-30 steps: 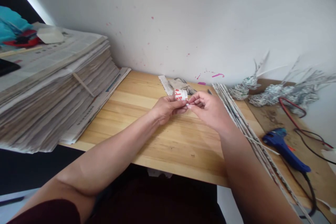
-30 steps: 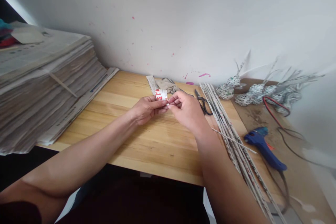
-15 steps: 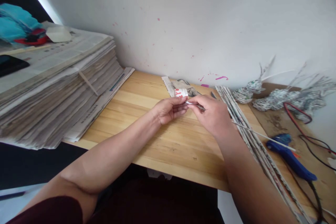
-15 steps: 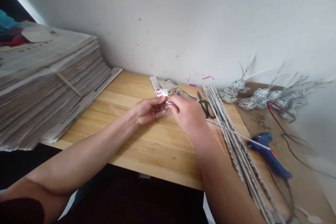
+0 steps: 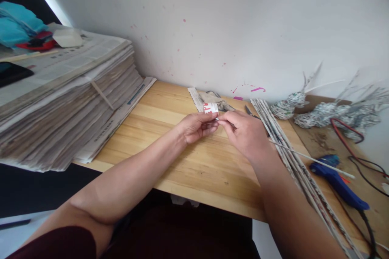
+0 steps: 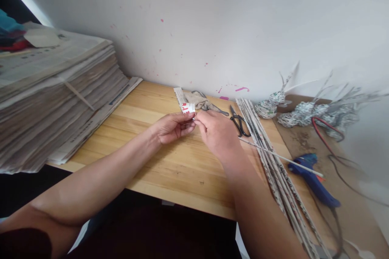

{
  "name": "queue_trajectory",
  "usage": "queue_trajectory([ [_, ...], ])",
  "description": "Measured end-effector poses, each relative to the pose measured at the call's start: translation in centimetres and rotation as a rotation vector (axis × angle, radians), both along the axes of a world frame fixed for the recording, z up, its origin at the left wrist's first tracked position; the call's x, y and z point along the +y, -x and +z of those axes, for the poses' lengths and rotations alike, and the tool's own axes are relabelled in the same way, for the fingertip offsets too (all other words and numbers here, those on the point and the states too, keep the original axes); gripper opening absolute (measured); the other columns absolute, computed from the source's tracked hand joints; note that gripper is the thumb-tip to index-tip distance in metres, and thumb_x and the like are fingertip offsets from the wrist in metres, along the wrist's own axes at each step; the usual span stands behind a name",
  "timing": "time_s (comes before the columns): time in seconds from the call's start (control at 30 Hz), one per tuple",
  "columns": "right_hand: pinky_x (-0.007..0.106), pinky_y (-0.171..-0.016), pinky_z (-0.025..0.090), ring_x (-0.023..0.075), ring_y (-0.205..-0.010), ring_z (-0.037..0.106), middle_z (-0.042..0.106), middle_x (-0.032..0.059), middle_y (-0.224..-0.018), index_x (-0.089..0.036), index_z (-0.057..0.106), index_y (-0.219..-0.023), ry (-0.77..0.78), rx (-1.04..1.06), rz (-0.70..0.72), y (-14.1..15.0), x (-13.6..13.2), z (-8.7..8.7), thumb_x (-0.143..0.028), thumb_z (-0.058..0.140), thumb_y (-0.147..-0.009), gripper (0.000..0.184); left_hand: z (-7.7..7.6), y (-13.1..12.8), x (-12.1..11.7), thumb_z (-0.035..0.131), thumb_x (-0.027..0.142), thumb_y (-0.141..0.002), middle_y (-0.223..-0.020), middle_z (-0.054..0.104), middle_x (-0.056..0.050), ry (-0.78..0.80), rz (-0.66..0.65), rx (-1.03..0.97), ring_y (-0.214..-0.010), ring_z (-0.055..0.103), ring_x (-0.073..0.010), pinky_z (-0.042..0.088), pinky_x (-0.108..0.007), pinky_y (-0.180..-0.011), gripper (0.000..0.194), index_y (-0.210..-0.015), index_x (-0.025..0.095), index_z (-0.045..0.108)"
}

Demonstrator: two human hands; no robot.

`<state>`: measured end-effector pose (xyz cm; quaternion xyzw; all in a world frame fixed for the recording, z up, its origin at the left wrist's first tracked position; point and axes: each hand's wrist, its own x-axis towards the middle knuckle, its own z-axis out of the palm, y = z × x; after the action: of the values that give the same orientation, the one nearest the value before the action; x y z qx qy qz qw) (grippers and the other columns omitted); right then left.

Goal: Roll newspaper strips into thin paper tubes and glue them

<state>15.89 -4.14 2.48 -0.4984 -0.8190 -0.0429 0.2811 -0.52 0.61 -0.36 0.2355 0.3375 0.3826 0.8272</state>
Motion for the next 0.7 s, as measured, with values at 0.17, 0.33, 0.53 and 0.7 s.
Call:
queue_trajectory([
  [0.17,0.031,-0.068,0.043,0.0198,-0.077,0.065,0.073,0.0047,-0.086,-0.021,0.067,-0.091,0.118,0.076,-0.069,0.37,-0.33,0.4,-0.021,0.056,-0.089,0.011,-0.17,-0.28,-0.19,0.067,0.007,-0.083,-0.076,0.07,-0.008,-0.006,0.049,0.017,-0.065,0.067,-0.0101,0.058,-0.018,-0.061,0.004,-0.083,0.006,0.07],
  [0.33,0.031,-0.066,0.046,0.0187,-0.072,0.066,0.073,0.0032,-0.08,-0.022,0.066,-0.088,0.262,0.249,-0.088,0.26,-0.35,0.65,-0.024,0.06,-0.086,0.007,-0.07,-0.59,-0.46,0.068,0.007,-0.082,-0.075,0.069,-0.008,-0.012,0.072,-0.006,-0.065,0.066,-0.0085,0.056,-0.016,-0.063,0.004,-0.079,0.006,0.07],
  [0.53,0.029,-0.062,0.047,0.0164,-0.067,0.066,0.072,0.0028,-0.08,-0.02,0.065,-0.083,0.439,0.393,-0.084,0.11,-0.24,0.69,-0.03,0.063,-0.084,0.009,-0.12,-0.89,-0.74,0.069,0.006,-0.081,-0.071,0.068,-0.005,-0.015,0.09,0.016,-0.061,0.064,-0.0075,0.054,-0.015,-0.058,0.003,-0.078,0.008,0.069],
  [0.7,0.03,-0.065,0.047,0.0182,-0.07,0.067,0.072,0.0023,-0.078,-0.021,0.065,-0.083,0.287,0.253,-0.143,0.52,-0.2,0.43,-0.025,0.07,-0.078,0.008,-0.05,-0.87,-0.74,0.069,0.009,-0.081,-0.072,0.069,-0.006,-0.015,0.11,0.054,-0.06,0.064,-0.0082,0.053,-0.016,-0.056,0.003,-0.079,0.008,0.069],
])
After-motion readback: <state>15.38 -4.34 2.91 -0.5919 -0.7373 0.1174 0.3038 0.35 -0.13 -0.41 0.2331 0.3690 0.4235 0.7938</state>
